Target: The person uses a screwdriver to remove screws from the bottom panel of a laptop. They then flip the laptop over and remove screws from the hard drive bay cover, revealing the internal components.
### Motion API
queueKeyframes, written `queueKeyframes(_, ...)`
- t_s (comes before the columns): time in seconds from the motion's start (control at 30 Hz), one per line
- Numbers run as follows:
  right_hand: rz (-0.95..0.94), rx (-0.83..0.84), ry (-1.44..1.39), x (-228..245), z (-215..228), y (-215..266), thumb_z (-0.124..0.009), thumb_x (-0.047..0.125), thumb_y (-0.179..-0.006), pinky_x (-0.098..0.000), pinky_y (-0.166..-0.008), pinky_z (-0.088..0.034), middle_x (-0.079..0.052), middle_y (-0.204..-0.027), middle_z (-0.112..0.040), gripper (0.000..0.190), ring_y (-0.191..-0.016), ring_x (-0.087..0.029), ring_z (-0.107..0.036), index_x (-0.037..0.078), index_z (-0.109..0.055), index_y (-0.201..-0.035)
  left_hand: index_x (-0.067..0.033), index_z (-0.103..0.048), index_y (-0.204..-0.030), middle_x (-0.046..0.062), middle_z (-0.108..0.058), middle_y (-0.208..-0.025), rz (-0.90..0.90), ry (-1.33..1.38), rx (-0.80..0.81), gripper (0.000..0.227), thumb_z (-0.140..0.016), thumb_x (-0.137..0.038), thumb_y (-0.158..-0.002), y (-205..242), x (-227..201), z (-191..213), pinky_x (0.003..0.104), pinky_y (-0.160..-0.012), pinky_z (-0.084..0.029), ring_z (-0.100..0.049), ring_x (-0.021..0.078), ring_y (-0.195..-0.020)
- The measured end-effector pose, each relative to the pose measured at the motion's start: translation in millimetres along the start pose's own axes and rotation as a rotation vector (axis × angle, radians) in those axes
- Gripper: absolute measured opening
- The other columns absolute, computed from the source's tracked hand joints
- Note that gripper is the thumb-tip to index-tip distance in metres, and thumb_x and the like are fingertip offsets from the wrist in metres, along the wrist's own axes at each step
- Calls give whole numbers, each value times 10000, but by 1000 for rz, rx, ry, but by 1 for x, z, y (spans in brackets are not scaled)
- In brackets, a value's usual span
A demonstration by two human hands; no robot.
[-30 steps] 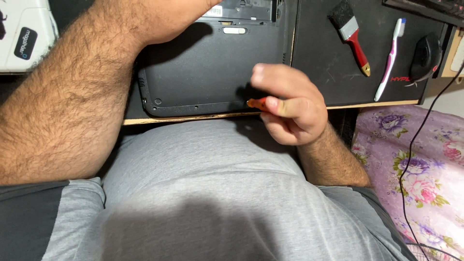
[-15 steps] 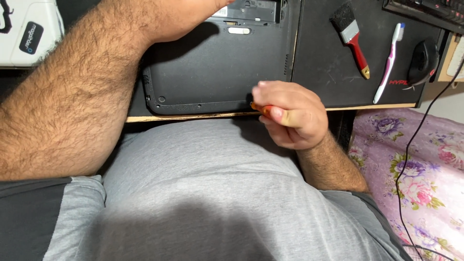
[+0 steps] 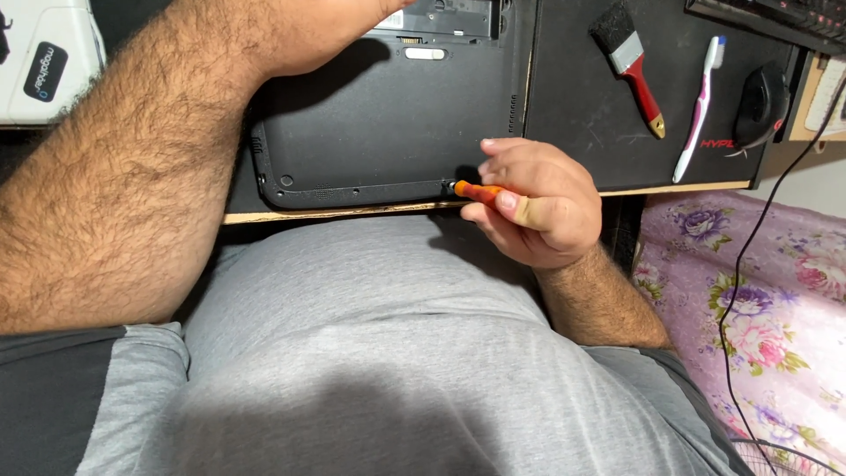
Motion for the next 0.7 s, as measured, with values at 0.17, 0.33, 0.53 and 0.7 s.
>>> queueKeyframes(0.17, 0, 16, 43, -3, -3, 0, -780, 138, -932, -638, -739, -618, -274, -921, -718, 239, -838, -497, -731, 10, -628, -1066, -73, -669, -1180, 74, -673, -1028, -15, -5, 11, 243, -758, -293, -1130, -6, -2, -1, 420, -825, -488, -633, 279, -895)
queueKeyframes(0.33, -50, -1, 16, 0, 1, -2, -825, 67, -903, -636, -783, -625, -234, -858, -720, 212, -764, -406, -730, 18, -646, -1006, -77, -674, -1190, 73, -678, -1031, -9, -10, 22, 248, -759, -300, -1120, -2, -6, -5, 420, -824, -488, -636, 279, -896)
queueKeyframes(0.53, -11, 11, 47, -5, -3, 5, -751, 113, -935, -651, -804, -601, -319, -1116, -700, 288, -958, -507, -715, 3, -616, -1164, -83, -680, -1202, 71, -684, -1035, -28, -18, 36, 257, -761, -308, -1107, -10, -7, -5, 420, -822, -488, -639, 280, -897)
queueKeyframes(0.7, -53, -15, 32, -8, 0, 9, -787, -3, -897, -611, -772, -638, -216, -824, -694, 259, -697, -376, -705, -2, -624, -1098, -87, -685, -1211, 69, -689, -1039, -28, -23, 48, 266, -762, -315, -1096, -7, -9, -6, 420, -820, -488, -642, 280, -897)
Point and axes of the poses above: each hand's wrist, its own y-axis away from the middle knuckle, its own z-axis out of the back of the hand, x = y × z, the point moved 8 cm from there along -y, towards the middle knuckle
